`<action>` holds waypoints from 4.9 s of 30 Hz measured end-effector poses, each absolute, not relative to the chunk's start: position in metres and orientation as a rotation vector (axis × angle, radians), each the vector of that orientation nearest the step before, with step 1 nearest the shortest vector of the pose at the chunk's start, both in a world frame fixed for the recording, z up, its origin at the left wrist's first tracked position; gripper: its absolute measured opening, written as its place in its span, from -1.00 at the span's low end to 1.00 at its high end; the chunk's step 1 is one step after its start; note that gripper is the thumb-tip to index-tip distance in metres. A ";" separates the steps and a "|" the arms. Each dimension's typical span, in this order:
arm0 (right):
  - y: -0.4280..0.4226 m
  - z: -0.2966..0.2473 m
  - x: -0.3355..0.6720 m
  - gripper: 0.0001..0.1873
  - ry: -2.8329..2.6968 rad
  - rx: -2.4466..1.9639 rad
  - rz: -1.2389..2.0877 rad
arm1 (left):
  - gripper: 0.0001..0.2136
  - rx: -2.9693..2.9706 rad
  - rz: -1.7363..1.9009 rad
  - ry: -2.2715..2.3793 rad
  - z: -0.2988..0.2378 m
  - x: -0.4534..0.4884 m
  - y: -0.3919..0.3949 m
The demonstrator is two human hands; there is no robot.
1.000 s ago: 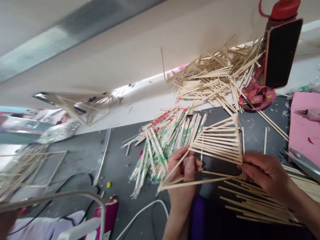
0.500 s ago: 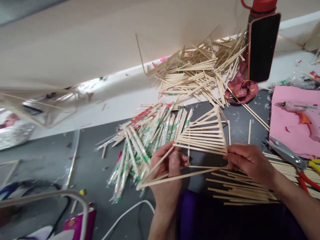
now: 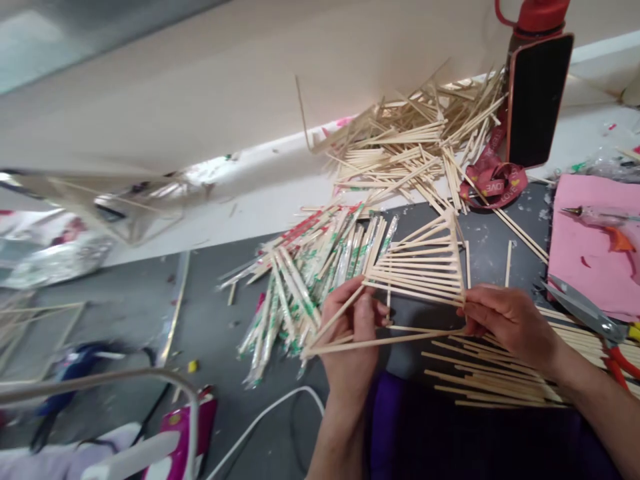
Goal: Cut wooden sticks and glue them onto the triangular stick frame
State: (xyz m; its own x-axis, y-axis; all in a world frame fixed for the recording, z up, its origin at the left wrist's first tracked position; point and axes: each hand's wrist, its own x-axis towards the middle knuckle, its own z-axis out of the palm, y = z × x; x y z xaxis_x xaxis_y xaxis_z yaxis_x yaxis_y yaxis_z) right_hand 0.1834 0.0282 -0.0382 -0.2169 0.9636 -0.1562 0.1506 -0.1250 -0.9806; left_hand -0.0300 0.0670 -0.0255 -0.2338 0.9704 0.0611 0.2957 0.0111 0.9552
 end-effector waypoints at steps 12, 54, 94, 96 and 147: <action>0.029 -0.041 0.182 -0.72 -1.411 -1.286 1.367 | -0.73 1.297 1.271 1.553 -0.032 -0.032 0.066; 0.026 -0.037 0.183 -0.81 -1.362 -1.430 1.424 | -0.61 1.357 1.334 1.455 -0.051 -0.037 0.068; 0.027 -0.041 0.183 -0.87 -1.458 -1.413 1.299 | -0.76 1.367 1.350 1.474 -0.043 -0.031 0.069; 0.026 -0.040 0.183 -0.84 -1.398 -1.390 1.336 | -0.75 1.364 1.354 1.474 -0.043 -0.031 0.068; 0.028 -0.032 0.183 -0.81 -1.358 -1.346 1.469 | -0.73 1.290 1.353 1.416 -0.046 -0.033 0.066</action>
